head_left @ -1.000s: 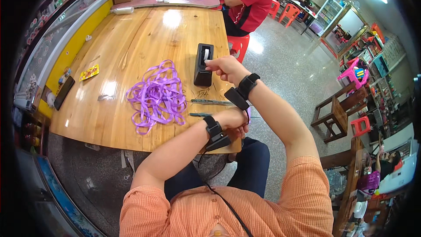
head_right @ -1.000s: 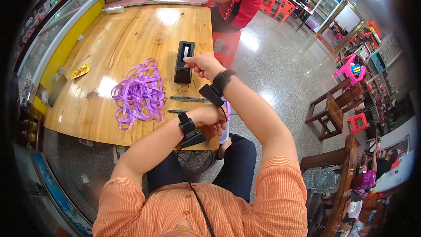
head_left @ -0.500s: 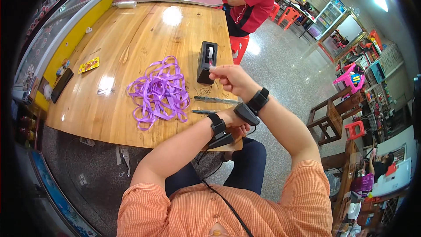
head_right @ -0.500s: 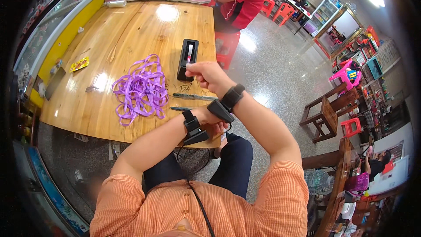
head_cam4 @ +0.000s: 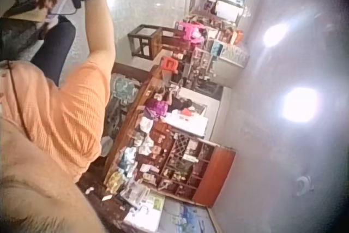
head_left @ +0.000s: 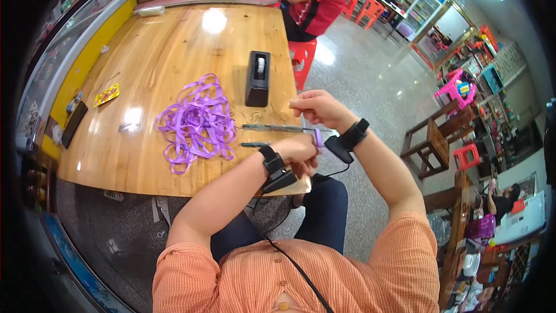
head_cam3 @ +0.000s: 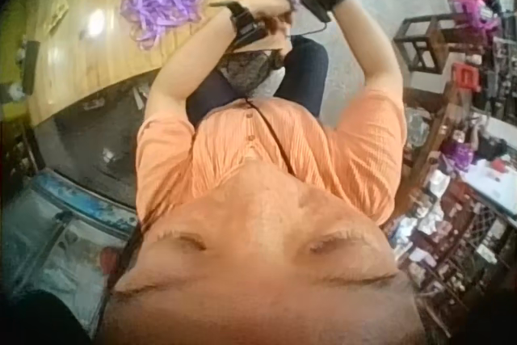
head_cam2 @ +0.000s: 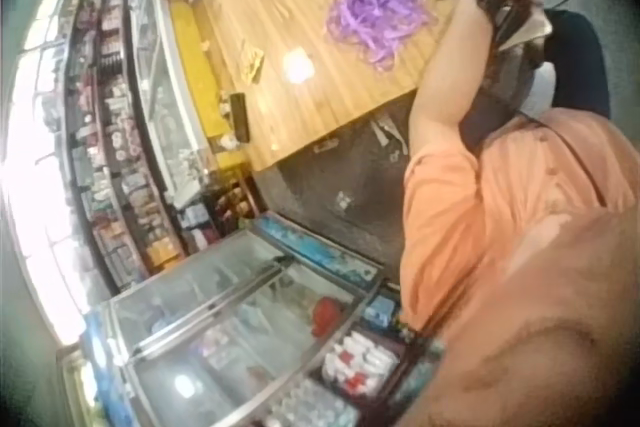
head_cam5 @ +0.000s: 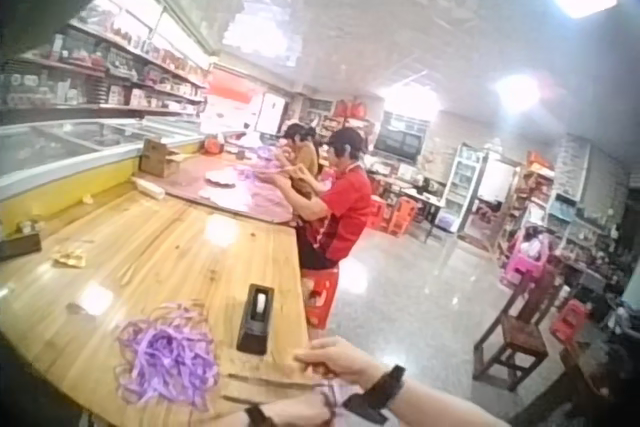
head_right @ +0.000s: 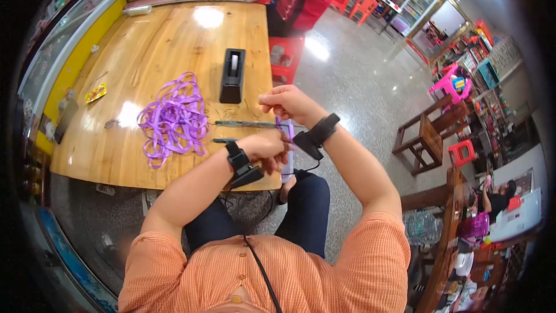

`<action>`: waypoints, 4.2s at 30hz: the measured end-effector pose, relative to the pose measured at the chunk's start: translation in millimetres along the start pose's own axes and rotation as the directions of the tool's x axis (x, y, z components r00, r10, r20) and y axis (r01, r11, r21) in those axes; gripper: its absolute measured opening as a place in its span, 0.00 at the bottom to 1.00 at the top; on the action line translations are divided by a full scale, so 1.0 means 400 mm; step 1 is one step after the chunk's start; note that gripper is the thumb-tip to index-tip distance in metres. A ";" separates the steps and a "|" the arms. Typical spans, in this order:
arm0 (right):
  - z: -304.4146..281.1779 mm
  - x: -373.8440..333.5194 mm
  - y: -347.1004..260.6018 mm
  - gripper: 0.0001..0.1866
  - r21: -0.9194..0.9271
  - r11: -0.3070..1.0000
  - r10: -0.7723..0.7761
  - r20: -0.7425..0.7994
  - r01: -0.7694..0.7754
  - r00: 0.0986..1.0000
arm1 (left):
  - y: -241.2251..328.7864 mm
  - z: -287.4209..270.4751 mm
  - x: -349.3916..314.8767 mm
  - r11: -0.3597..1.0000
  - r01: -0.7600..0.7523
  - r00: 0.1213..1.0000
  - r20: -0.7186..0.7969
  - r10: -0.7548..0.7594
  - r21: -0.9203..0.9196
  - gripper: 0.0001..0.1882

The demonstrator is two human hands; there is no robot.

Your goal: Bundling purple plastic ribbons into groups while sitting at a table.

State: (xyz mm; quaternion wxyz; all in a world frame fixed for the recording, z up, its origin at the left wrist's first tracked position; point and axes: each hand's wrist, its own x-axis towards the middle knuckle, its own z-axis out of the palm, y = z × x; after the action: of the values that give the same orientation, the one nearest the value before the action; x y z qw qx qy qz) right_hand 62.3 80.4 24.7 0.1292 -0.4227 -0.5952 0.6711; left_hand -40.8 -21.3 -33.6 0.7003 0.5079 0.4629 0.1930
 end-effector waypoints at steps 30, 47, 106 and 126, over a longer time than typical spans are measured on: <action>-0.158 -0.122 0.075 0.15 -0.961 0.249 -0.298 0.045 0.123 0.954 | 0.014 0.003 0.005 1.000 -0.004 1.000 -0.009 0.004 -0.025 0.09; -0.172 -0.058 0.133 0.12 -0.783 0.131 -0.259 0.565 0.608 0.783 | 0.021 0.011 0.000 0.999 -0.021 1.000 -0.018 0.020 -0.039 0.09; -0.110 -0.144 0.297 0.15 0.527 0.849 0.083 -0.094 -0.021 0.992 | 0.033 0.019 -0.008 1.000 -0.004 1.000 -0.027 0.003 -0.020 0.09; 0.019 -0.139 0.285 0.10 -0.708 0.699 -0.657 -0.582 0.099 0.480 | 0.016 0.014 0.003 0.997 -0.043 0.998 -0.037 0.041 -0.056 0.09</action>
State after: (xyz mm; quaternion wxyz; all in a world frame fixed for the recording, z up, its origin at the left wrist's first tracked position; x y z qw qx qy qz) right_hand 128.4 8.2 -56.3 0.4008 -0.5427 -0.7258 0.1340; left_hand -34.1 -20.8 -28.3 0.7018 0.4939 0.4590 0.2299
